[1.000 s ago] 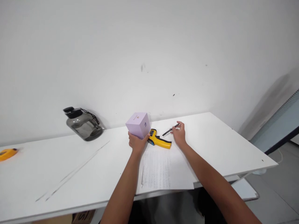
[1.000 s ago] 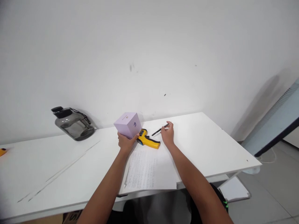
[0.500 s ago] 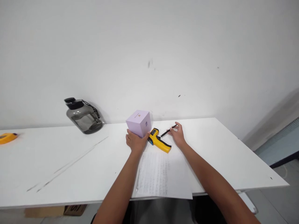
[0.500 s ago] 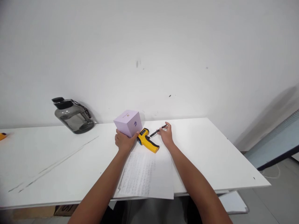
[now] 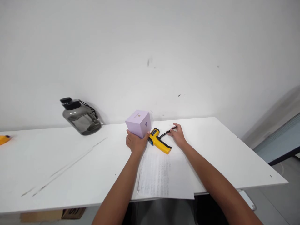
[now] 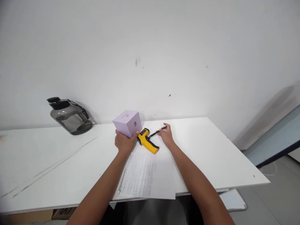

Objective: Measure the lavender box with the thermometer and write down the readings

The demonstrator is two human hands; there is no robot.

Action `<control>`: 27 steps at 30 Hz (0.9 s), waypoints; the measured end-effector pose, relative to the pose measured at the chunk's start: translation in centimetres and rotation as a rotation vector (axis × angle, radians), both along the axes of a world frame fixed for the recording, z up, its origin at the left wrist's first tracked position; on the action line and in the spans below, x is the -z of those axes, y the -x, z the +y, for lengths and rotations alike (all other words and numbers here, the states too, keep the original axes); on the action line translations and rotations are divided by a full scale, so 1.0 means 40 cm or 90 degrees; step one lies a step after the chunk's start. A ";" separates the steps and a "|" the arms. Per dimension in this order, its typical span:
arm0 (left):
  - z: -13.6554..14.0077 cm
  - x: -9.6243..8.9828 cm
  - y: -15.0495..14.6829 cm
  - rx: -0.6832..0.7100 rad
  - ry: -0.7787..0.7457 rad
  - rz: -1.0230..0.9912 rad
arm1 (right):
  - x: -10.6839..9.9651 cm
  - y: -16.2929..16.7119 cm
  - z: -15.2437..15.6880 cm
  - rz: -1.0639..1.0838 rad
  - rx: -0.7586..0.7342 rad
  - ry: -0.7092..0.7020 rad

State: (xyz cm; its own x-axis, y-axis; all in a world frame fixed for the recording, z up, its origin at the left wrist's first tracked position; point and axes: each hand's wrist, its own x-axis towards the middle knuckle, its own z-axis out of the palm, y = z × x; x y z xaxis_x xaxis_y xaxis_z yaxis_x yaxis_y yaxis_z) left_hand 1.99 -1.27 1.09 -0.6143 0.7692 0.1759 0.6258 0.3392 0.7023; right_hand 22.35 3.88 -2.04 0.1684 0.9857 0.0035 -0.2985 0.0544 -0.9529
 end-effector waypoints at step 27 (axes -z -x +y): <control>0.009 0.004 0.005 0.039 -0.015 -0.039 | 0.010 -0.014 0.019 -0.011 -0.026 0.010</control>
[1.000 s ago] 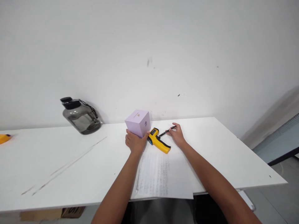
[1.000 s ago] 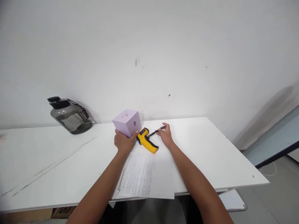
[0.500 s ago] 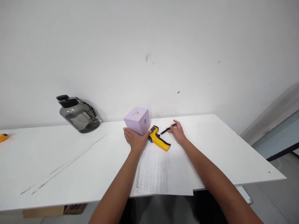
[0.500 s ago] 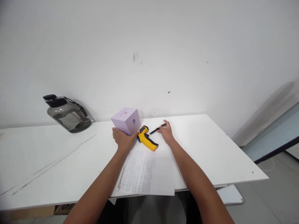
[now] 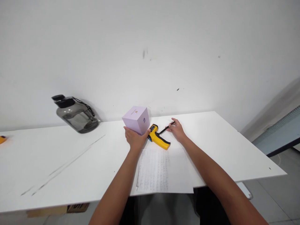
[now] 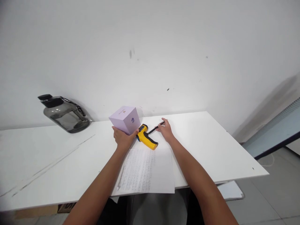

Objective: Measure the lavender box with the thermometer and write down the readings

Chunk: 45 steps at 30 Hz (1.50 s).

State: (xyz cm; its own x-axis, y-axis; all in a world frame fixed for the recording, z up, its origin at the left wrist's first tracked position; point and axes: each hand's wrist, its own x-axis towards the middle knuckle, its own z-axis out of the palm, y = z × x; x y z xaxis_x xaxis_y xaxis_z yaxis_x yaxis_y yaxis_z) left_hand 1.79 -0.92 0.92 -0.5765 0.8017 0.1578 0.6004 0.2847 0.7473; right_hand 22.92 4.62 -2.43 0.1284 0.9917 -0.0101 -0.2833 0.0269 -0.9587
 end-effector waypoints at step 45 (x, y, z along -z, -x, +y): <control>-0.151 -0.074 -0.035 0.422 0.099 0.080 | -0.019 -0.002 -0.018 -0.049 -0.017 0.026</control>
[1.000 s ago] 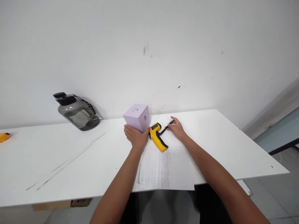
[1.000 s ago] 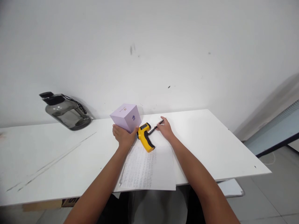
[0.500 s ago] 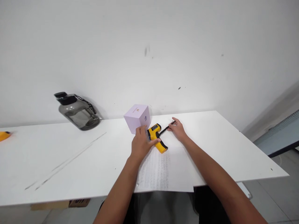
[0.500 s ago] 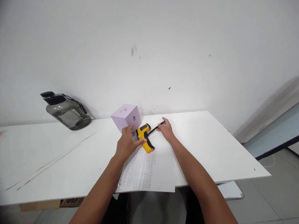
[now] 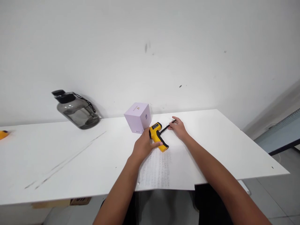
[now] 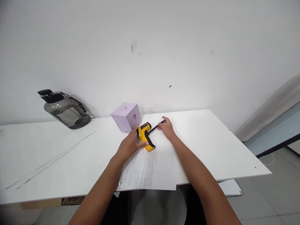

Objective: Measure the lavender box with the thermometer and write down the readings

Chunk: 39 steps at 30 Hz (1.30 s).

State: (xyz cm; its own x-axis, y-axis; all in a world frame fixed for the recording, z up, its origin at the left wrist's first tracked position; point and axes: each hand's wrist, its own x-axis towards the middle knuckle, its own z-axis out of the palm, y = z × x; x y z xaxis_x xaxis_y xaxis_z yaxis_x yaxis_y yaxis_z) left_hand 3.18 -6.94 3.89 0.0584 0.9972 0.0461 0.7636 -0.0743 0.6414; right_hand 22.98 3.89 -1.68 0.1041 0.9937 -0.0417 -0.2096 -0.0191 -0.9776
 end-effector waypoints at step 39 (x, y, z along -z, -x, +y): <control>0.017 0.025 -0.001 0.004 -0.036 0.045 | -0.002 -0.002 0.000 -0.043 -0.030 -0.011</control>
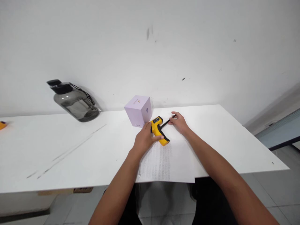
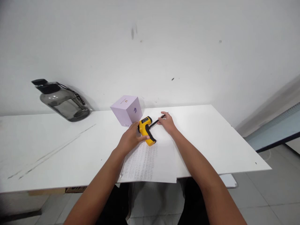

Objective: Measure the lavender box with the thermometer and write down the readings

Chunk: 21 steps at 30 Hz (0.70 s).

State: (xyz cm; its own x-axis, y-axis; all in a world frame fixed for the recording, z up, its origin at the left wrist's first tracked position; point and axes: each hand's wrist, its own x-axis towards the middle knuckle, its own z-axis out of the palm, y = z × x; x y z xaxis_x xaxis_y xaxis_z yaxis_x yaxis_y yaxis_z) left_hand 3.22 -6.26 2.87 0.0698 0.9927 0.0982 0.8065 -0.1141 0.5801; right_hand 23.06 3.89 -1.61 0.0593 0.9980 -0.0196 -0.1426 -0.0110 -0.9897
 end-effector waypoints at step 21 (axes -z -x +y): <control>-0.002 -0.008 0.000 0.006 0.004 -0.003 | 0.012 0.002 0.007 0.026 0.015 -0.014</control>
State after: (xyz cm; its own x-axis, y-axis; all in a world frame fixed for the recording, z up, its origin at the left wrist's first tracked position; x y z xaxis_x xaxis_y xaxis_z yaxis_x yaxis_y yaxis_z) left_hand 3.23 -6.35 3.20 0.0784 0.9926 0.0926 0.8024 -0.1179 0.5850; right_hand 22.99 4.19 -2.10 0.0826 0.9966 -0.0003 -0.1830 0.0148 -0.9830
